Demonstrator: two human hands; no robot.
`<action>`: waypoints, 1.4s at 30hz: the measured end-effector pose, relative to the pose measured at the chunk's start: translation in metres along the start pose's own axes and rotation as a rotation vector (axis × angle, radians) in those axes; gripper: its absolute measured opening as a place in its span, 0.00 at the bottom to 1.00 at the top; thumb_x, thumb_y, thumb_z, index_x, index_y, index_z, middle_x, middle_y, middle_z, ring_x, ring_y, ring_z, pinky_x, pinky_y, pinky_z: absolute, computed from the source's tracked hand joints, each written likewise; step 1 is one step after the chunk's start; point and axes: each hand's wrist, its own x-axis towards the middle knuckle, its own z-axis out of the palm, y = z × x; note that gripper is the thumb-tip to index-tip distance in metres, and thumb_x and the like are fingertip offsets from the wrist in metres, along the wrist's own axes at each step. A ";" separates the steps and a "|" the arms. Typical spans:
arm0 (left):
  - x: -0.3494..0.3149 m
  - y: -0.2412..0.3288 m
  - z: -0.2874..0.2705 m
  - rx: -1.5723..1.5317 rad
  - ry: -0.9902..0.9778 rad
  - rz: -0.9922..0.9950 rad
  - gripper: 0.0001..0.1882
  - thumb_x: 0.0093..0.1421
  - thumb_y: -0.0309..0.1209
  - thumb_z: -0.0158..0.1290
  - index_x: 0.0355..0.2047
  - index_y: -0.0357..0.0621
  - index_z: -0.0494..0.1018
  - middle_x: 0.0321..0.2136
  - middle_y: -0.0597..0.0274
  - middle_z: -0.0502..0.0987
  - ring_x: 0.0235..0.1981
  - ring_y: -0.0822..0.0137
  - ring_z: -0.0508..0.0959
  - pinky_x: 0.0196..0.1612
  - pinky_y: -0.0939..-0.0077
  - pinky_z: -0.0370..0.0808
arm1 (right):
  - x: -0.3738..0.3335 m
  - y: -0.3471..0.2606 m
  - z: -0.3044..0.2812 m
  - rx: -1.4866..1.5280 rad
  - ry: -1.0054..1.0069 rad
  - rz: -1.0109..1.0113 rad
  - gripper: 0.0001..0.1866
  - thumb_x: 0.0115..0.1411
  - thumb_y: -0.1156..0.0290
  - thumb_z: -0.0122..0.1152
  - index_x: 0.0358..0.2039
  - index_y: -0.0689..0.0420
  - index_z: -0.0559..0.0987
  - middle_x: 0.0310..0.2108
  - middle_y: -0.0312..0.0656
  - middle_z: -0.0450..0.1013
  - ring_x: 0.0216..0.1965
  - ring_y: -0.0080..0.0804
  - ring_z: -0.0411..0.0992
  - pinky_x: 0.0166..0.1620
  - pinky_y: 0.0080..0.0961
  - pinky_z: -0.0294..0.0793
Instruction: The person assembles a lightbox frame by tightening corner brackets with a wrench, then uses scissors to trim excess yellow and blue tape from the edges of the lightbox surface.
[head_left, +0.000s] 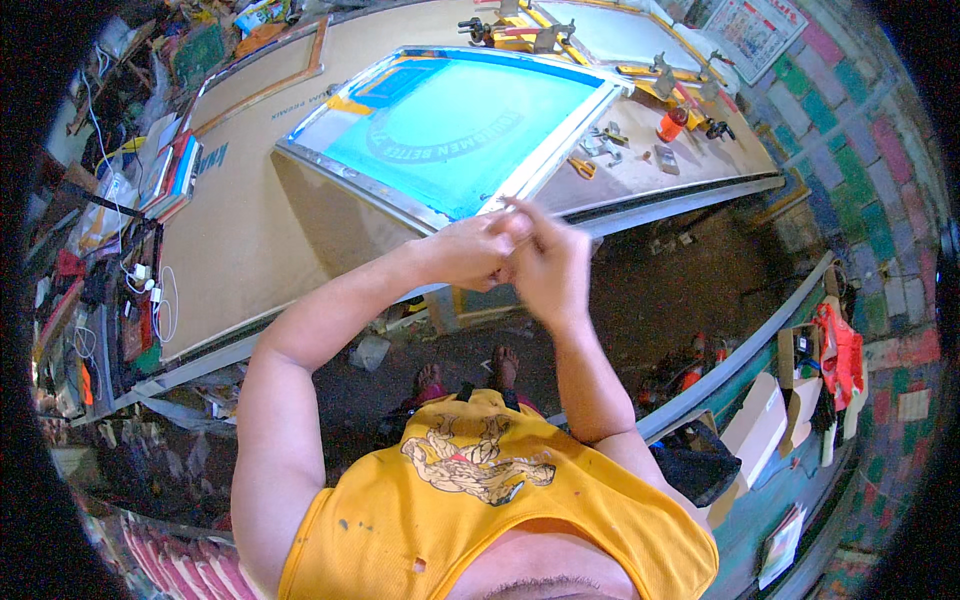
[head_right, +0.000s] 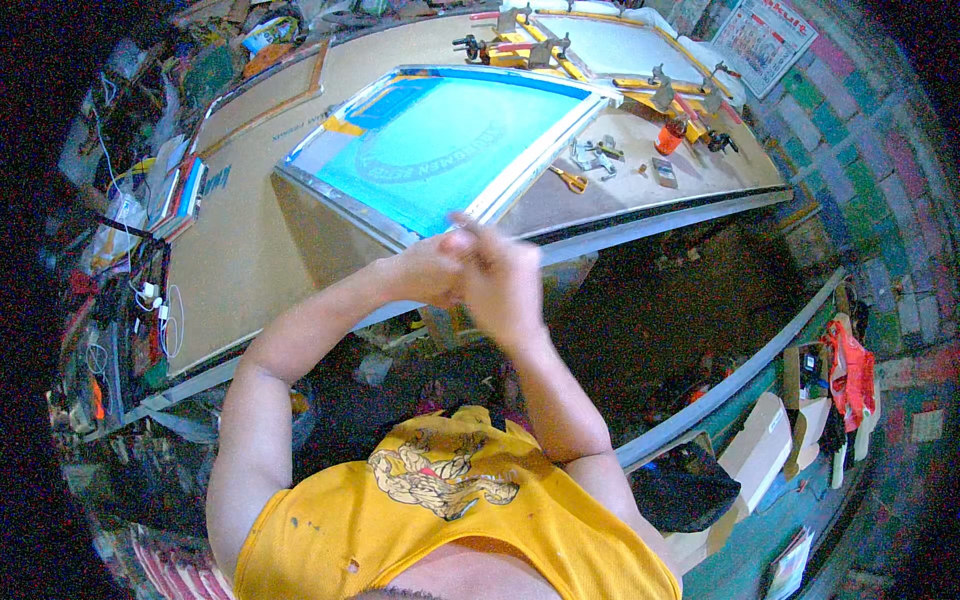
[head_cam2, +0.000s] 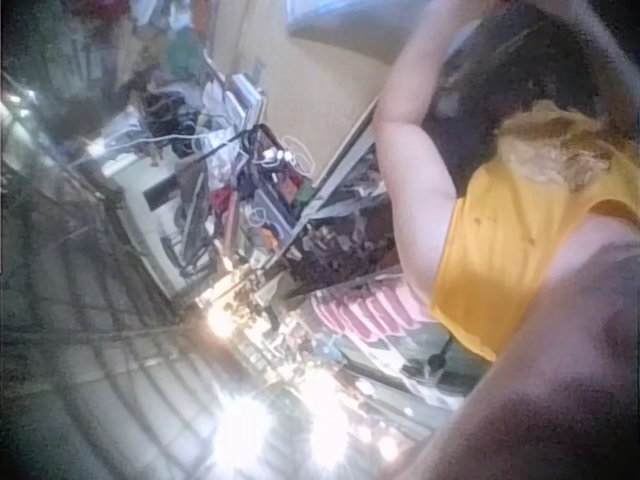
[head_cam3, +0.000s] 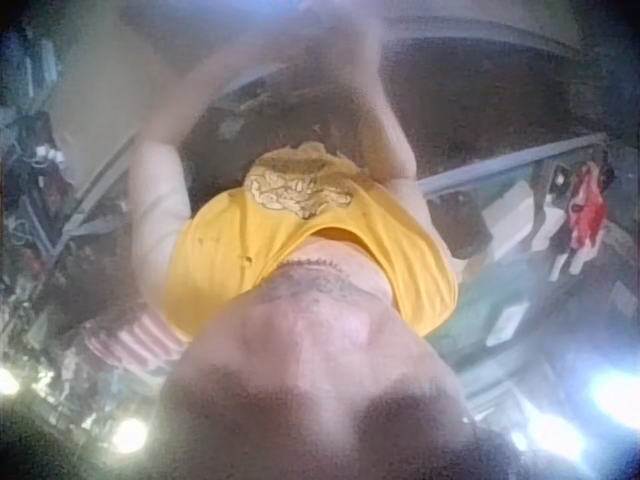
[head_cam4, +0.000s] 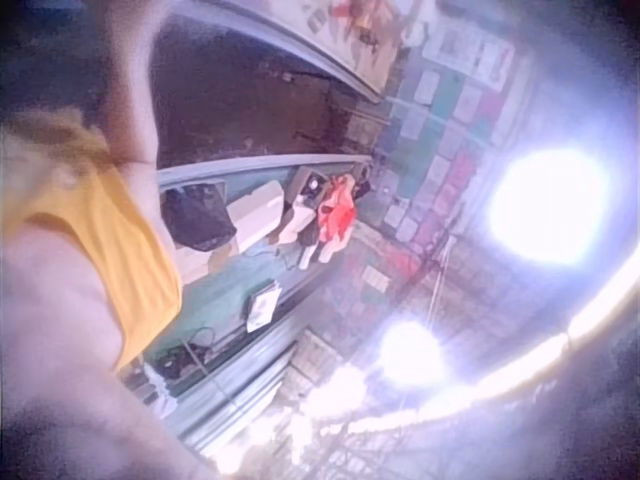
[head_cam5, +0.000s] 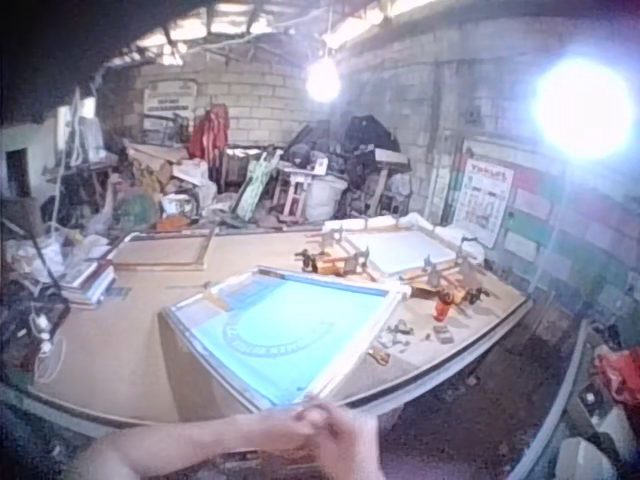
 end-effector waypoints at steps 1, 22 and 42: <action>-0.002 -0.003 0.003 -0.011 0.008 0.009 0.13 0.56 0.37 0.61 0.26 0.43 0.72 0.18 0.57 0.76 0.27 0.52 0.79 0.49 0.62 0.70 | -0.013 -0.008 0.007 -0.193 -0.036 -0.238 0.09 0.62 0.74 0.61 0.42 0.62 0.80 0.27 0.47 0.79 0.24 0.42 0.78 0.29 0.35 0.77; 0.014 -0.001 -0.033 -0.173 -0.115 -0.132 0.13 0.53 0.40 0.63 0.27 0.46 0.74 0.19 0.60 0.76 0.27 0.56 0.78 0.46 0.61 0.71 | -0.099 0.129 0.019 1.312 0.374 0.732 0.25 0.56 0.83 0.59 0.55 0.61 0.68 0.37 0.37 0.69 0.24 0.23 0.67 0.20 0.12 0.63; -0.011 0.020 0.013 -0.166 -0.213 -0.133 0.05 0.55 0.32 0.56 0.25 0.47 0.74 0.24 0.60 0.79 0.30 0.58 0.80 0.47 0.66 0.70 | -0.103 0.002 0.039 -0.078 -0.105 0.006 0.04 0.62 0.75 0.63 0.35 0.61 0.81 0.27 0.51 0.79 0.26 0.43 0.80 0.29 0.34 0.78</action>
